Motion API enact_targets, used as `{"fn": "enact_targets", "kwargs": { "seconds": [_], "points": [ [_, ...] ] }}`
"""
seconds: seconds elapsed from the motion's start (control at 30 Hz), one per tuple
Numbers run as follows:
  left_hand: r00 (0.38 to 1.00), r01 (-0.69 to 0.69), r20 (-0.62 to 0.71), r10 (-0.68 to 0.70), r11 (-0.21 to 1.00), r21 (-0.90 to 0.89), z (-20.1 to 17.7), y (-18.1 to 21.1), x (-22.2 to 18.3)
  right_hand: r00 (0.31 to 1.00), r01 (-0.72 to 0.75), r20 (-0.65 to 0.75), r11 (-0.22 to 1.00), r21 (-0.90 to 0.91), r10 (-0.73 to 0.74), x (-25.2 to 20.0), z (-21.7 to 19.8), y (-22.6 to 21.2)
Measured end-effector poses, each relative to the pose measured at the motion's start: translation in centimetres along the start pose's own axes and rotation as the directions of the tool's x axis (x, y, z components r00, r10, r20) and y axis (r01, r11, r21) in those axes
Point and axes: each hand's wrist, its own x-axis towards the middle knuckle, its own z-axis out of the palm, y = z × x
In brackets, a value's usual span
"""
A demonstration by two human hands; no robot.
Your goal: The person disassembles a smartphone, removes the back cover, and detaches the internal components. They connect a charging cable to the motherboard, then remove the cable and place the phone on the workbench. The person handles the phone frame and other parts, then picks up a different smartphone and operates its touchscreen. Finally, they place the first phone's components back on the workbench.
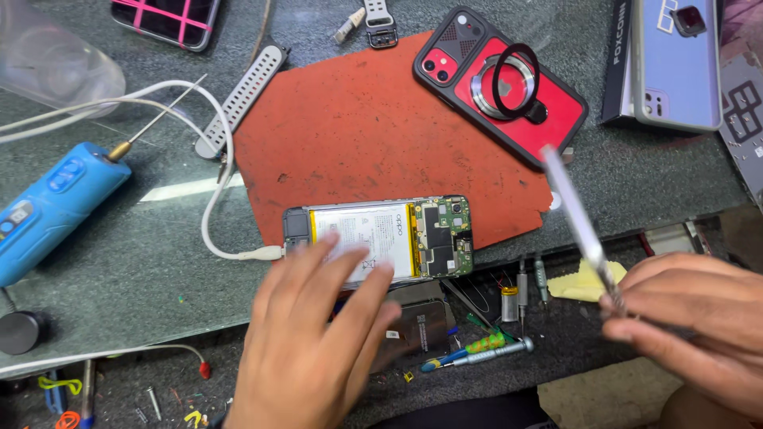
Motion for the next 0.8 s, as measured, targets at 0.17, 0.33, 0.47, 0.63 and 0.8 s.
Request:
{"fn": "enact_targets", "kwargs": {
  "seconds": [0.17, 0.33, 0.47, 0.63, 0.8],
  "points": [
    [0.983, -0.097, 0.167, 0.08, 0.991, 0.096, -0.2, -1.1, 4.2, 0.983, -0.17, -0.093, 0.973, -0.155, 0.157, -1.7, 0.5, 1.1],
    [0.952, -0.085, 0.302, 0.055, 0.993, 0.084, -0.1, -1.1, 4.4, 0.974, -0.21, -0.131, 0.953, -0.22, 0.184, -2.1, 0.8, 1.8],
    [0.952, -0.17, 0.291, 0.097, 0.957, 0.236, 0.3, -1.0, 3.4, 0.978, -0.196, -0.113, 0.952, -0.237, 0.173, -2.4, 0.4, 1.7],
    [0.963, -0.197, 0.218, 0.157, 0.964, 0.177, 0.3, -0.9, 2.3, 0.966, -0.229, -0.173, 0.947, -0.228, 0.192, -1.3, 0.9, 1.1],
    [0.954, -0.228, 0.22, 0.202, 0.968, 0.1, -0.2, -1.2, 1.8, 0.929, -0.283, -0.333, 0.885, -0.369, 0.158, 1.9, 2.5, -1.2]
  ]
}}
